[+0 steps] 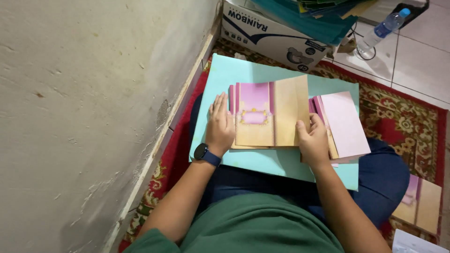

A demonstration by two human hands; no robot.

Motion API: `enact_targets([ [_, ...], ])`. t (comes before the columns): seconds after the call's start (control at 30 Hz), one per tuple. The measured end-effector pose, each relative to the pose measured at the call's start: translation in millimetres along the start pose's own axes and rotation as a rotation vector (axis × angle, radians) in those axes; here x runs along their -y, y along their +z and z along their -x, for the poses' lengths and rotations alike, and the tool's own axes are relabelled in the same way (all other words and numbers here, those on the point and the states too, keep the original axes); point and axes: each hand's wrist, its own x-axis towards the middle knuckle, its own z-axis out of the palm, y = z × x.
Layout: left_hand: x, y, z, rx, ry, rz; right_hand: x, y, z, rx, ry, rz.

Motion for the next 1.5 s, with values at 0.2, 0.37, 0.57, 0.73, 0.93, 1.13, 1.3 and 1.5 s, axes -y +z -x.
enact_targets([
  [0.2,-21.7,-5.0,4.0,0.101,0.049,-0.307,-0.1,8.1,5.6,0.015,0.046,0.099],
  [0.37,-21.0,-3.5,4.0,0.179,0.062,-0.417,6.8,12.6,4.1,0.010,0.057,0.256],
  [0.57,-23.9,-4.7,4.4,0.212,0.064,-0.452,10.0,16.3,3.3,-0.003,0.112,0.389],
  [0.73,-26.4,-5.8,2.0,0.220,0.070,-0.452,1.4,14.4,-0.9,-0.002,0.121,0.408],
  [0.93,-23.6,-1.7,3.3,0.213,0.086,-0.474,3.7,15.1,11.9,-0.070,-0.165,0.688],
  [1.13,-24.1,0.5,3.2,0.262,0.065,-0.528,11.7,52.2,-4.8,0.243,-0.712,0.792],
  [1.3,-25.0,-0.6,2.3,0.276,0.064,-0.535,5.8,62.7,-56.0,0.323,-0.593,0.923],
  [1.5,-22.3,1.9,1.1,0.303,0.043,-0.558,-23.3,57.4,-9.4,0.316,-0.632,1.114],
])
